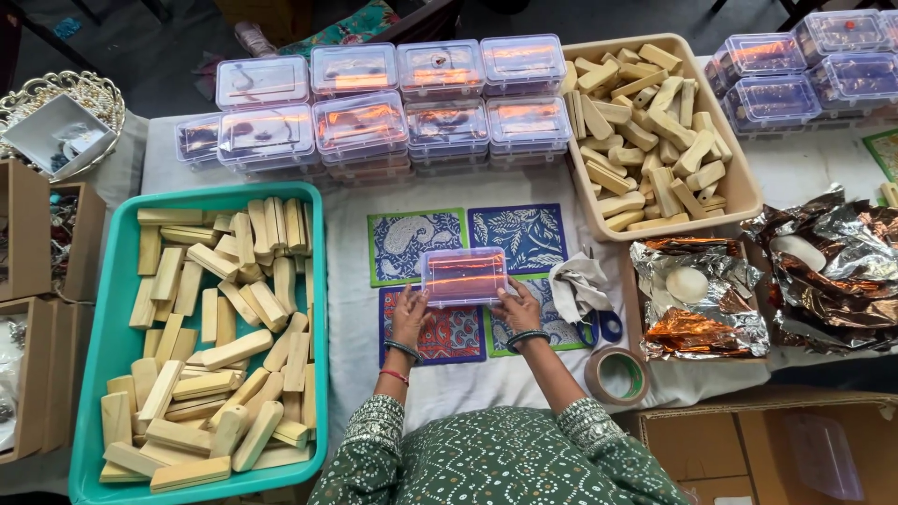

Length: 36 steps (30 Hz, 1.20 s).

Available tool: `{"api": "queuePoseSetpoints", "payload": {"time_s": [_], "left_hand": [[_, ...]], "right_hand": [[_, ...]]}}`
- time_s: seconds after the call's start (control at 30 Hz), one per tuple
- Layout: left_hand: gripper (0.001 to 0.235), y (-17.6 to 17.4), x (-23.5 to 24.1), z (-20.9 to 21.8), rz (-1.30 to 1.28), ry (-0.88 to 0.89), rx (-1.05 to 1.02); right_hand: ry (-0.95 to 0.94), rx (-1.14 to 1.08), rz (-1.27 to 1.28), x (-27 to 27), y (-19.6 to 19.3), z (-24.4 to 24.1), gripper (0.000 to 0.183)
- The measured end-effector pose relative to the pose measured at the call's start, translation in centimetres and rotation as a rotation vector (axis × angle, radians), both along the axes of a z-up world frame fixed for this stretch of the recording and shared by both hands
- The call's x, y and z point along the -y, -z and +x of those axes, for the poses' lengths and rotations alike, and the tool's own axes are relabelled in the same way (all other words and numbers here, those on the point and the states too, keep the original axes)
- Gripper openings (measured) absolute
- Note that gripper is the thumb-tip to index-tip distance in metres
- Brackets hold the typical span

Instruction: The person wraps a wooden block in copper foil and places it into a clear plastic container. They then wipe a wooden block with a white cloth and wrap it in aluminum foil. The person handles wooden blocks, foil, and plastic containers throughout the process.

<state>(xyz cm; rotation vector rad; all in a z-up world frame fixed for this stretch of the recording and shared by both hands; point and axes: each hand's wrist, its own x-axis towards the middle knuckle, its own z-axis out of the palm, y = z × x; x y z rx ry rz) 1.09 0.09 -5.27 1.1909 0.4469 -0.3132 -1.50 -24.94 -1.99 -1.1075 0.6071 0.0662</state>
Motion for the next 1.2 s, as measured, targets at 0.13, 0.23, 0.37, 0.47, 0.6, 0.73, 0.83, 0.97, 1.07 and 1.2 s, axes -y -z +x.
{"api": "queuePoseSetpoints", "payload": {"time_s": [0.13, 0.23, 0.37, 0.47, 0.6, 0.73, 0.83, 0.97, 1.07, 1.2], "left_hand": [[0.077, 2.4, 0.1, 1.0, -0.032, 0.022, -0.141], [0.059, 3.3, 0.5, 1.4, -0.174, 0.056, -0.086], [0.047, -2.1, 1.5, 1.4, -0.171, 0.0, -0.048], [0.046, -3.9, 1.9, 1.5, -0.16, -0.008, -0.003], [0.048, 1.3, 2.1, 1.4, -0.2, -0.008, 0.113], [0.044, -2.3, 1.5, -1.0, 1.023, -0.006, 0.406], [0.054, -4.9, 0.6, -3.2, 1.324, 0.143, 0.532], [0.065, -3.3, 0.0, -4.1, 1.517, 0.254, 0.526], [0.063, -3.2, 0.0, -3.8, 1.536, 0.272, 0.497], [0.061, -3.9, 0.1, -3.7, 1.54, 0.313, 0.415]], "right_hand": [[-0.045, 0.021, 0.017, 0.8, -0.7, -0.4, 0.055], [-0.041, 0.018, 0.019, 0.8, -2.3, -0.5, 0.058], [-0.036, -0.172, -0.119, 1.1, -3.5, -0.5, 0.057], [-0.037, -0.177, -0.065, 1.6, -2.6, -0.6, 0.054], [0.012, -0.141, 0.005, 2.5, -1.6, 0.2, 0.044], [-0.002, -0.086, -0.016, 4.0, -3.1, 2.7, 0.035], [0.018, -0.05, -0.068, 4.8, -6.2, 5.9, 0.029], [0.032, -0.001, -0.159, 5.7, -10.2, 11.6, 0.031], [0.029, 0.053, -0.159, 5.8, -12.1, 16.6, 0.031], [0.003, 0.074, -0.112, 5.8, -11.9, 22.5, 0.028]]}}
